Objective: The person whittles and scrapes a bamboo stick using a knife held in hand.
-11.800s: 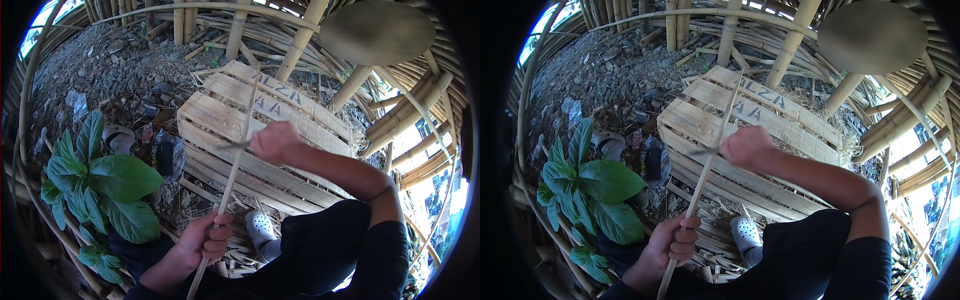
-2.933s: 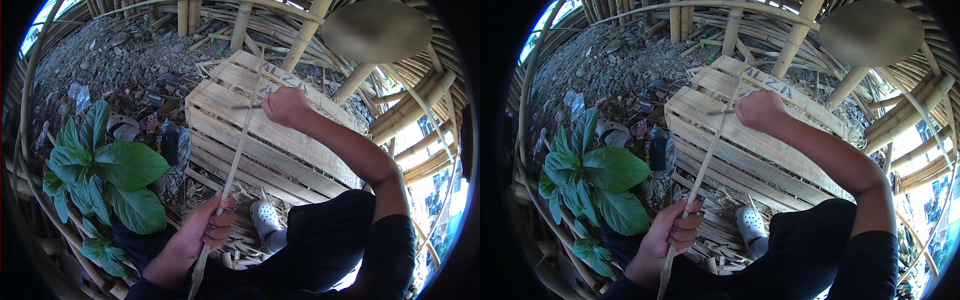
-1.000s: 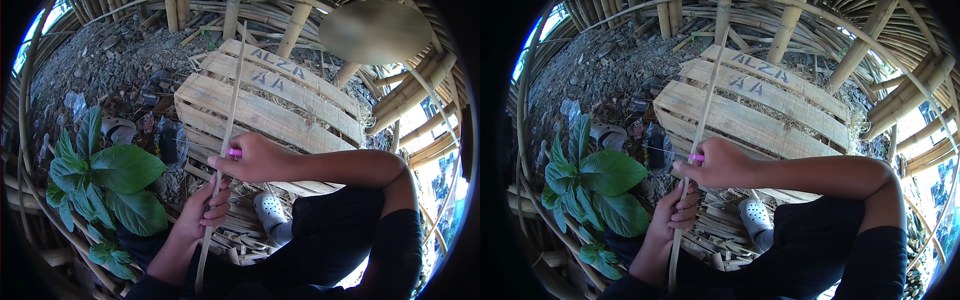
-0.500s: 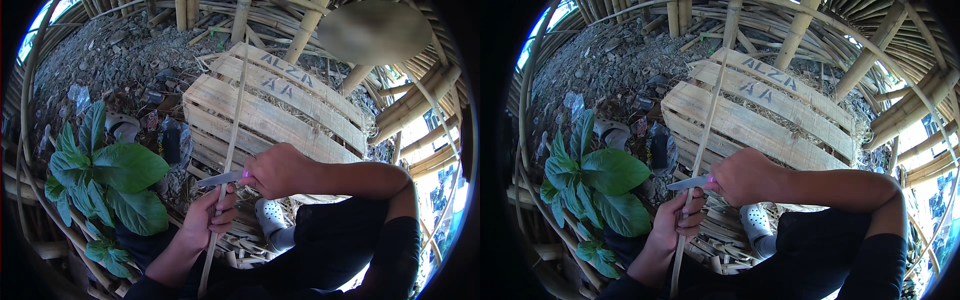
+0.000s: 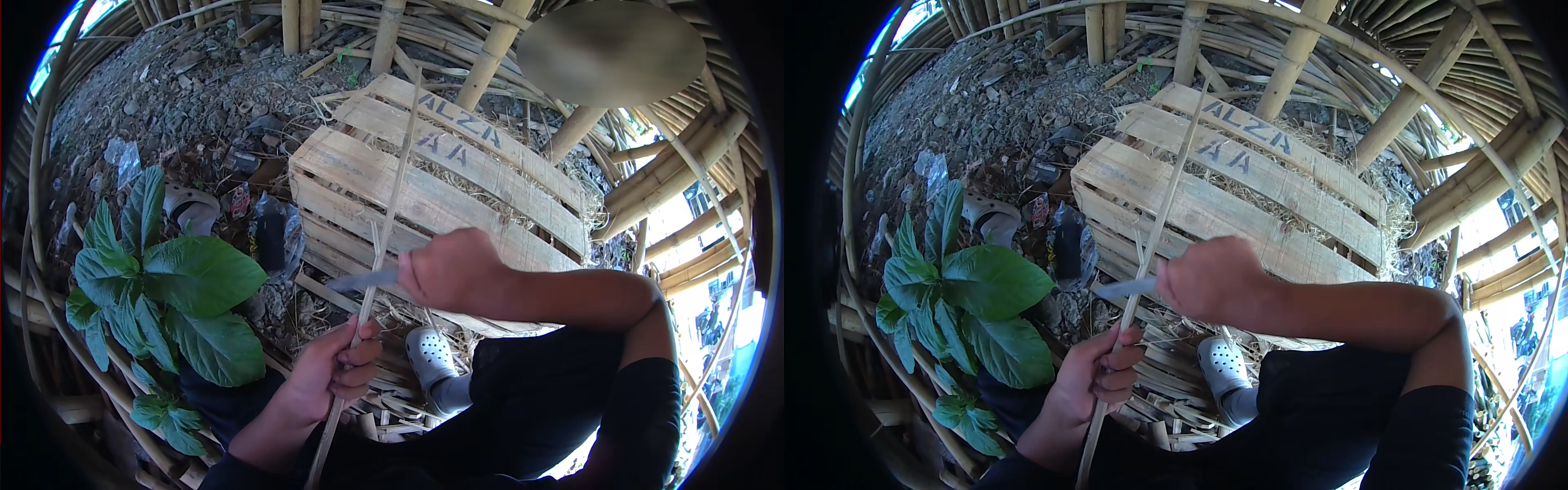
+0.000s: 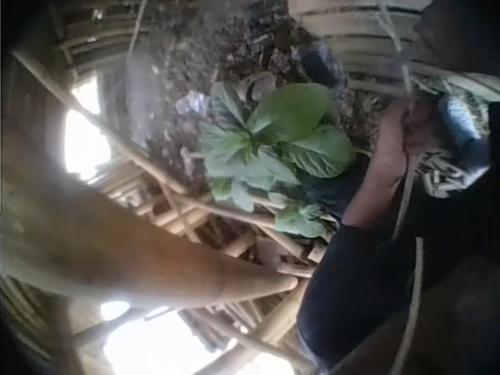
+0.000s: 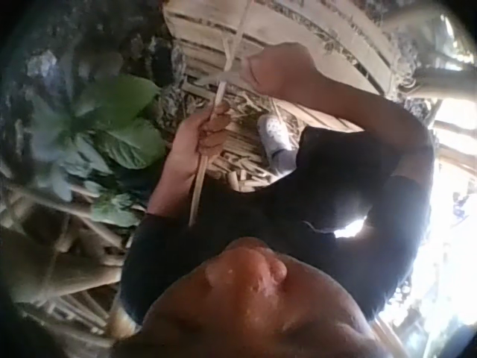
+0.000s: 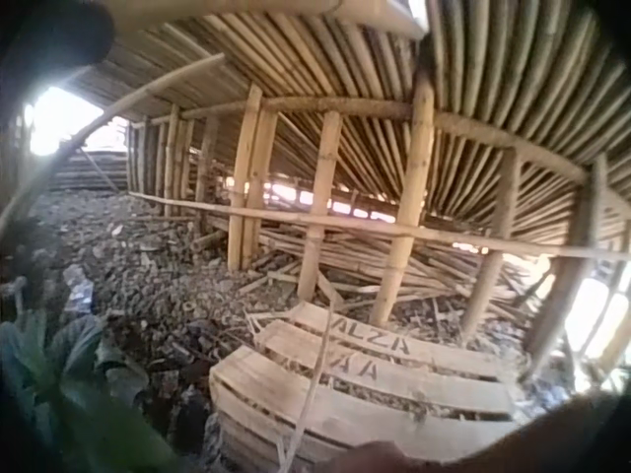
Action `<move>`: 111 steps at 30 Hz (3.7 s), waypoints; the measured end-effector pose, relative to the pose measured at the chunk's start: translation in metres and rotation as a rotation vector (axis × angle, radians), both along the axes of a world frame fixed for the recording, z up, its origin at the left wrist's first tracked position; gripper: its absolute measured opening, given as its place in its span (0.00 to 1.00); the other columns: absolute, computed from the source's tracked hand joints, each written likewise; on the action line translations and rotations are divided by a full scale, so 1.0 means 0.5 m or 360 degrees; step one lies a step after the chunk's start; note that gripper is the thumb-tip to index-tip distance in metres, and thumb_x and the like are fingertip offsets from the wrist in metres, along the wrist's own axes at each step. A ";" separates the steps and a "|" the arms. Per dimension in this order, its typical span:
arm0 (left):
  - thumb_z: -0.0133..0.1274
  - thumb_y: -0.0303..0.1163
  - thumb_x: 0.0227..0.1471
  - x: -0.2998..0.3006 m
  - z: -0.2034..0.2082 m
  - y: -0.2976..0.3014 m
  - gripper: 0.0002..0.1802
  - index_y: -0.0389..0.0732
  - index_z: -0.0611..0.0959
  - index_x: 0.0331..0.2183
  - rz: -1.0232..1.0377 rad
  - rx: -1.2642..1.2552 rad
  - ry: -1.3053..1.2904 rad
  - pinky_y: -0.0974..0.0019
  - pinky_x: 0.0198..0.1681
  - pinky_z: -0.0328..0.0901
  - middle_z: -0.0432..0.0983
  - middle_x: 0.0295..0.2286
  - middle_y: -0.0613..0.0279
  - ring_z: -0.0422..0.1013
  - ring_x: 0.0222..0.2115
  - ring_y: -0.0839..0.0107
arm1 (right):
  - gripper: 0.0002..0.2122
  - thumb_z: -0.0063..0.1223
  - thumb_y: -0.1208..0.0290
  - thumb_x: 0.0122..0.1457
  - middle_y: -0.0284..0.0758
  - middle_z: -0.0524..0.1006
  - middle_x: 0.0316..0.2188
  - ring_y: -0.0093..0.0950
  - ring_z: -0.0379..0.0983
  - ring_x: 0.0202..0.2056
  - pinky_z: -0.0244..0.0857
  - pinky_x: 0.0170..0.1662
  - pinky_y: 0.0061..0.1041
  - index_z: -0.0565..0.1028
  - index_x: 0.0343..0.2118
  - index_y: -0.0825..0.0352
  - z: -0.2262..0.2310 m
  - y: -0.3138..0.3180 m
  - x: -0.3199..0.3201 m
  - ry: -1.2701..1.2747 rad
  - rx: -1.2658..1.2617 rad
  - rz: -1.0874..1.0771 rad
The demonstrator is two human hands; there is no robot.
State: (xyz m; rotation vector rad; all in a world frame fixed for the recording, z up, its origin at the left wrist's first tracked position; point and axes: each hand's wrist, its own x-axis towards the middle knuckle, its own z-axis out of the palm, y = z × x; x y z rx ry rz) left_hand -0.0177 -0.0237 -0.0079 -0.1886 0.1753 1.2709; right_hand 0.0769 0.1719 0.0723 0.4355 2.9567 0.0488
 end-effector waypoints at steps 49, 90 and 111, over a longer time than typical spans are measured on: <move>0.33 0.46 0.64 -0.008 0.057 -0.032 0.13 0.50 0.65 0.32 0.0016 -0.0052 0.0483 0.79 0.12 0.37 0.50 0.17 0.79 0.43 0.12 0.87 | 0.20 0.35 0.59 0.59 0.41 0.78 0.20 0.38 0.76 0.24 0.71 0.31 0.39 0.76 0.19 0.64 0.022 0.136 -0.114 0.0205 0.0358 -0.0321; 0.33 0.42 0.64 -0.023 0.039 -0.036 0.12 0.48 0.66 0.32 0.0147 -0.0094 0.0318 0.79 0.09 0.37 0.52 0.17 0.78 0.42 0.10 0.88 | 0.21 0.39 0.63 0.57 0.44 0.69 0.10 0.45 0.69 0.15 0.67 0.24 0.41 0.71 0.09 0.65 -0.018 0.077 -0.079 0.0515 0.0087 0.0112; 0.33 0.45 0.64 -0.010 0.054 -0.041 0.13 0.49 0.65 0.31 0.0051 -0.0127 0.0430 0.79 0.11 0.37 0.50 0.17 0.79 0.42 0.12 0.88 | 0.23 0.35 0.59 0.58 0.45 0.73 0.13 0.44 0.72 0.17 0.69 0.28 0.42 0.74 0.12 0.66 -0.006 0.083 -0.085 0.0215 0.0155 0.0036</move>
